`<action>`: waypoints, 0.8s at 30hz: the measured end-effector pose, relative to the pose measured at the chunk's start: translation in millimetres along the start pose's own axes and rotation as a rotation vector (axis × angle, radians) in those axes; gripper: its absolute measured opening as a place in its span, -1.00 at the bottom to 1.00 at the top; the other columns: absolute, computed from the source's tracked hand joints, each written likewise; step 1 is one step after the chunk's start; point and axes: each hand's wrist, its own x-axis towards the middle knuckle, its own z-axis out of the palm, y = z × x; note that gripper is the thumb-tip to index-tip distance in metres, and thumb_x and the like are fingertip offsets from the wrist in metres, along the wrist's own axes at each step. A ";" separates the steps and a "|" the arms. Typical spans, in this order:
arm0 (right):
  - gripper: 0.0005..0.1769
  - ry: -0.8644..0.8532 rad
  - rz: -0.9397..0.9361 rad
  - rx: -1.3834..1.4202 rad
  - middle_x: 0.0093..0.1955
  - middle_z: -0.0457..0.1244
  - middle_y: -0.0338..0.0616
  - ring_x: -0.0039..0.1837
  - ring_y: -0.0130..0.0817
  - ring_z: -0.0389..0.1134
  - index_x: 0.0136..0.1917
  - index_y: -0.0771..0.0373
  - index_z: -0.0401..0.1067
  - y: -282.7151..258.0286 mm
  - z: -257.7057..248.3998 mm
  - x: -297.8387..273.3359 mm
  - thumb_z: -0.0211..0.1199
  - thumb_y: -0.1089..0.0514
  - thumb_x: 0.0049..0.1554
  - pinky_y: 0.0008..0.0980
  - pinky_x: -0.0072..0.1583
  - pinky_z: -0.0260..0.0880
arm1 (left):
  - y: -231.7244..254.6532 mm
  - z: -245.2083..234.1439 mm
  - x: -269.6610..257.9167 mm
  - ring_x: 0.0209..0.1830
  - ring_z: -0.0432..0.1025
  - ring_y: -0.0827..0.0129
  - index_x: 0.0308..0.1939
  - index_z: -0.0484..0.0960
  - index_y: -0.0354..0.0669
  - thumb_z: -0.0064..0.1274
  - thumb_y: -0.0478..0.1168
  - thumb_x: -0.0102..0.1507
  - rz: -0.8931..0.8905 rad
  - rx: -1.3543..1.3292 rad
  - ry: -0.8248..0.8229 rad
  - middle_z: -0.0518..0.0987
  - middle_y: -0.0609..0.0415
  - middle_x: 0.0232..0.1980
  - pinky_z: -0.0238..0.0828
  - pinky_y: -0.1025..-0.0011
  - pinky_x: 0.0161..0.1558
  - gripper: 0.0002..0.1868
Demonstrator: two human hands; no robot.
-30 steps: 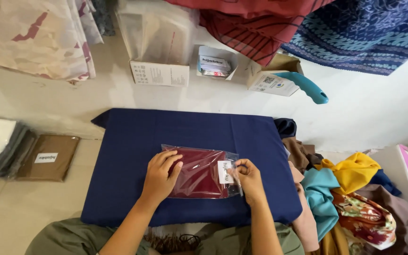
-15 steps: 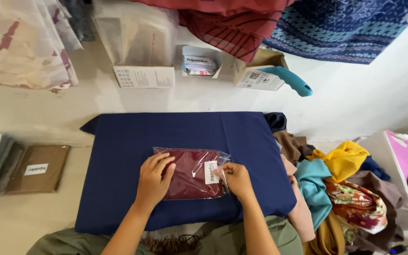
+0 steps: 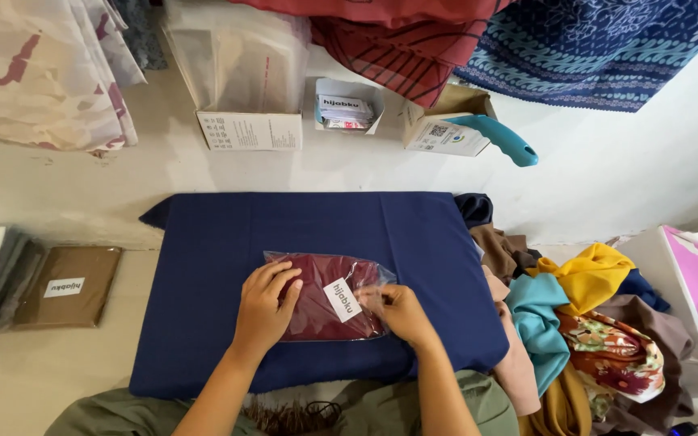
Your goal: The person cleans a fabric using a lint roller and then folds and packs it into a plastic bag.
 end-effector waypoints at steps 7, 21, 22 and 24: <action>-0.85 -0.195 -0.123 0.118 -0.18 0.43 0.12 -0.03 -0.23 0.35 -0.08 0.37 0.69 -23.9 -18.2 -10.7 0.41 0.38 0.04 -0.17 0.06 0.42 | -0.7 -1.4 -0.2 0.25 0.48 0.20 -0.03 0.74 0.15 0.04 0.03 0.37 -0.003 -0.012 -0.016 0.64 0.19 0.07 0.32 0.14 0.31 -0.77; -0.85 -0.252 -0.203 0.050 -0.20 0.38 0.02 -0.10 -0.24 0.36 -0.11 0.27 0.73 -11.6 -25.6 -7.0 0.37 0.35 0.07 -0.21 0.03 0.39 | 0.1 -1.5 0.5 0.23 0.48 0.21 -0.04 0.73 0.15 0.02 0.06 0.38 0.010 -0.003 -0.006 0.64 0.19 0.05 0.33 0.17 0.29 -0.75; -0.80 -0.294 -0.222 0.058 -0.20 0.35 0.01 -0.11 -0.25 0.33 -0.08 0.24 0.74 -16.6 -26.2 -8.2 0.34 0.35 0.09 -0.23 0.02 0.37 | 1.2 -1.9 1.0 0.23 0.48 0.20 -0.04 0.73 0.15 0.02 0.06 0.38 0.009 -0.001 -0.005 0.64 0.19 0.04 0.34 0.17 0.28 -0.75; -0.78 -0.325 -0.230 0.067 -0.19 0.35 -0.01 -0.10 -0.25 0.33 -0.06 0.23 0.74 -9.9 -26.0 -6.0 0.32 0.36 0.10 -0.23 0.03 0.37 | -0.5 -0.8 0.6 0.22 0.48 0.21 -0.04 0.74 0.15 0.02 0.07 0.38 0.009 -0.002 -0.006 0.64 0.19 0.04 0.33 0.17 0.28 -0.74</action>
